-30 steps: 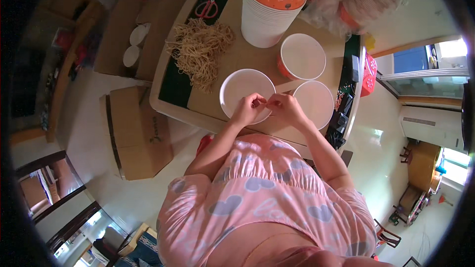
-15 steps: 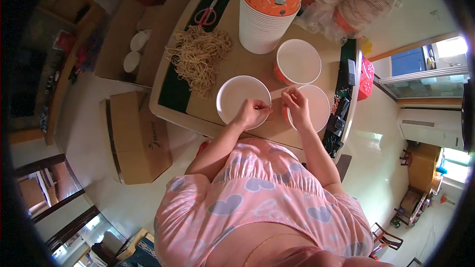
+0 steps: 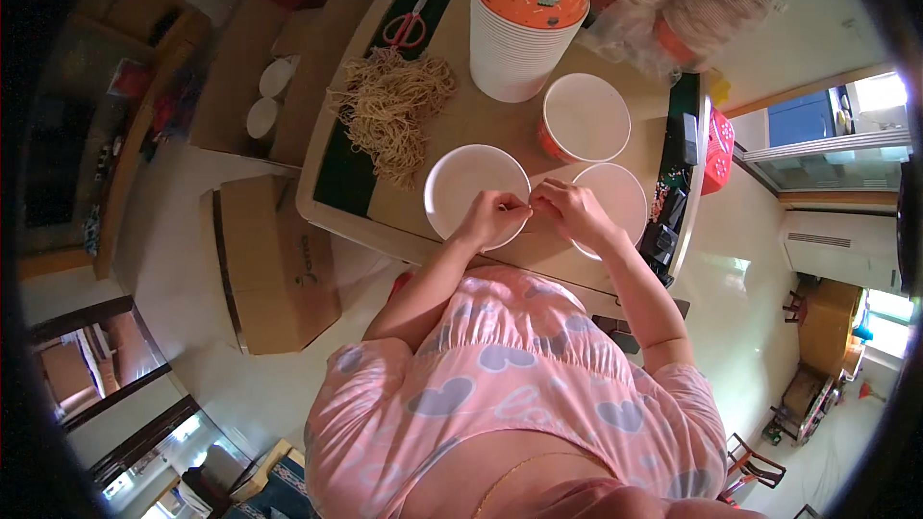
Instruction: Unpacking paper cups and threading string through holes in the cup's rim.
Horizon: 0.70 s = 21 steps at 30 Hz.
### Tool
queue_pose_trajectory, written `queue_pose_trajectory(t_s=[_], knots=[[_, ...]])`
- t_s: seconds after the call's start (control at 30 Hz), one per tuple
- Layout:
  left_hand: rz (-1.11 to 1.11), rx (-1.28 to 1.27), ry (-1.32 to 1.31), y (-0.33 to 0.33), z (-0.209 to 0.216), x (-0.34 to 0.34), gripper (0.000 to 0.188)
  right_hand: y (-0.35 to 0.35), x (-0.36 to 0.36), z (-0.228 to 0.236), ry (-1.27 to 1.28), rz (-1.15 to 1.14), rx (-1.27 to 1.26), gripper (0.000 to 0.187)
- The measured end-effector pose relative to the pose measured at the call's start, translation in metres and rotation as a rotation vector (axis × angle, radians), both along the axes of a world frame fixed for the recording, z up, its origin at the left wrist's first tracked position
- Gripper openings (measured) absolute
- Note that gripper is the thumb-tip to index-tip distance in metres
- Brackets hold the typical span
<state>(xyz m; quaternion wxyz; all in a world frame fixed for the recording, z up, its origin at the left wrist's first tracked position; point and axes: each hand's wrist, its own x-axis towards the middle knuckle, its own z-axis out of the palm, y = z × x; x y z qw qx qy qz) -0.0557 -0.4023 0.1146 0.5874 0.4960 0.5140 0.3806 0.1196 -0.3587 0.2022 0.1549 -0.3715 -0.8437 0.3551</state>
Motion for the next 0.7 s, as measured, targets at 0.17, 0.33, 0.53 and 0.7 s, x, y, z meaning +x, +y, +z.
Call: queue_pose_trajectory(t_s=[0.17, 0.33, 0.53, 0.7], knots=[[0.023, 0.042, -0.005, 0.0, 0.011, 0.0, 0.014, -0.005, 0.0, -0.015, -0.066, -0.037, 0.001, 0.008], [0.117, 0.13, 0.123, -0.005, 0.013, -0.006, 0.005, -0.004, -0.007, -0.01, 0.014, -0.129, 0.074, 0.008], [-0.071, 0.543, 0.477, -0.016, 0.021, -0.022, 0.032, 0.008, -0.013, -0.005, 0.06, -0.045, 0.116, 0.008], [-0.073, 0.614, 0.798, -0.01, 0.037, -0.011, 0.033, 0.015, -0.015, -0.026, 0.054, -0.022, 0.099, 0.006]])
